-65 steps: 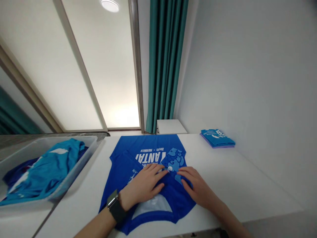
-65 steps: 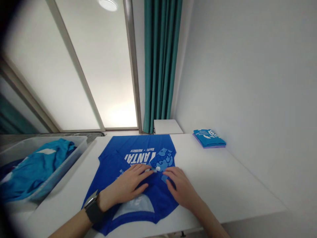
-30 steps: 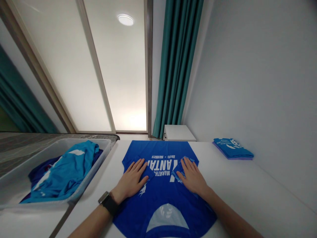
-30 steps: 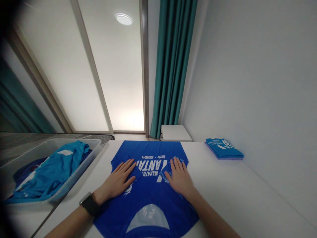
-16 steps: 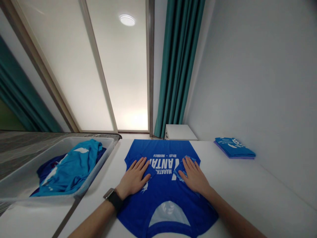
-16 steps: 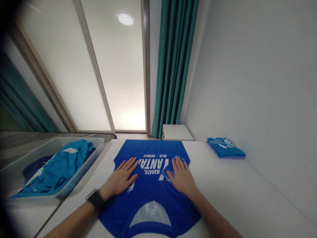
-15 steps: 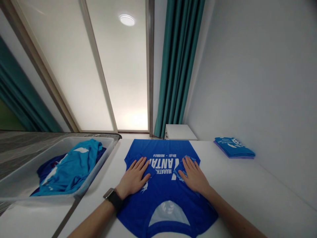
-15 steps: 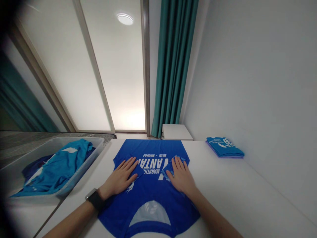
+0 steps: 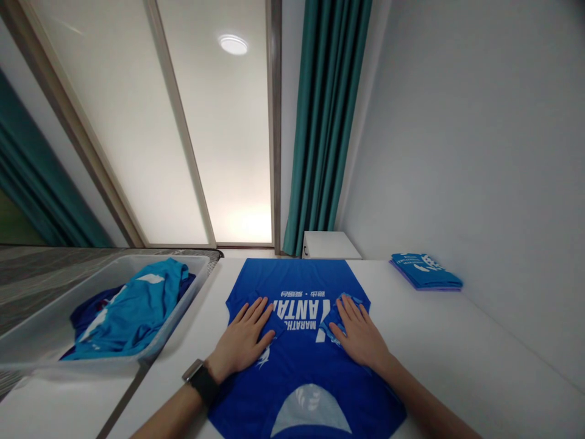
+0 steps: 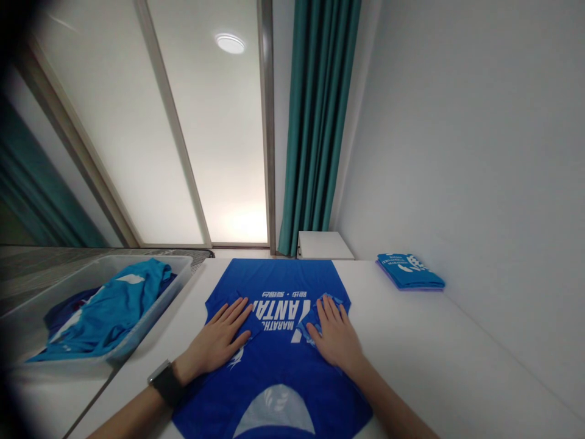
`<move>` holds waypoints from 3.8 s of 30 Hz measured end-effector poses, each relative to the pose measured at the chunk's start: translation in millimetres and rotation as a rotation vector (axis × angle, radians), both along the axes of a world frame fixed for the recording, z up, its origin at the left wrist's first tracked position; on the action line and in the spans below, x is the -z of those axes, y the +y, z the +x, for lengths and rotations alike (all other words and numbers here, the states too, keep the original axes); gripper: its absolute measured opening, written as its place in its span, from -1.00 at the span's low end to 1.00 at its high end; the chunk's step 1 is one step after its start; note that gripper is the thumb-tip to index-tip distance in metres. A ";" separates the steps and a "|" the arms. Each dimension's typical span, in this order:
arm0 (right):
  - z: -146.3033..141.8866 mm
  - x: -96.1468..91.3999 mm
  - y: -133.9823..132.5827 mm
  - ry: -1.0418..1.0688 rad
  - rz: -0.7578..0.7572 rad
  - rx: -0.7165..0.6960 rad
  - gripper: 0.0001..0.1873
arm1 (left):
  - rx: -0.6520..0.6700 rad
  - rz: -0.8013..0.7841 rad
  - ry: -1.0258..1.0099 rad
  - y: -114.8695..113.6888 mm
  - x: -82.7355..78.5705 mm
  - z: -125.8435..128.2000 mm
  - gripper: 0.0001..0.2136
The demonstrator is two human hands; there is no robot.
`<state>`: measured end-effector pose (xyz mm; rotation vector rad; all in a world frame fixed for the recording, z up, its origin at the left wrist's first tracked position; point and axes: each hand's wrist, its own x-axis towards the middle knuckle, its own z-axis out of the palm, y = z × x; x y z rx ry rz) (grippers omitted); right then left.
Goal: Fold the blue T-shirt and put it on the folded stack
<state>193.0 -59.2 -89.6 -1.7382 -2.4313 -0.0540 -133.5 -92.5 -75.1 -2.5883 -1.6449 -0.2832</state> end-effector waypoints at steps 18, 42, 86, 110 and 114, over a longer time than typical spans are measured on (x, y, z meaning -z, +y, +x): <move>3.5 -7.1 -20.0 -0.011 -0.057 0.023 -0.23 | 0.005 -0.022 0.000 -17.2 3.5 -4.0 -0.44; -2.4 -5.4 147.4 0.073 -0.125 -0.061 -0.34 | -0.571 -0.063 -0.213 168.5 -29.2 -70.4 -0.71; 2.0 14.1 139.1 0.053 -0.011 -0.059 -0.37 | -0.407 -0.099 -0.446 190.7 -50.3 -47.0 -0.71; 7.8 5.0 149.2 0.172 -0.062 -0.050 -0.42 | -0.421 -0.120 -0.271 139.5 -19.7 -25.5 -0.78; 11.5 -6.8 160.1 0.202 -0.015 -0.010 -0.51 | -0.418 -0.117 -0.259 140.3 -19.9 -25.8 -0.77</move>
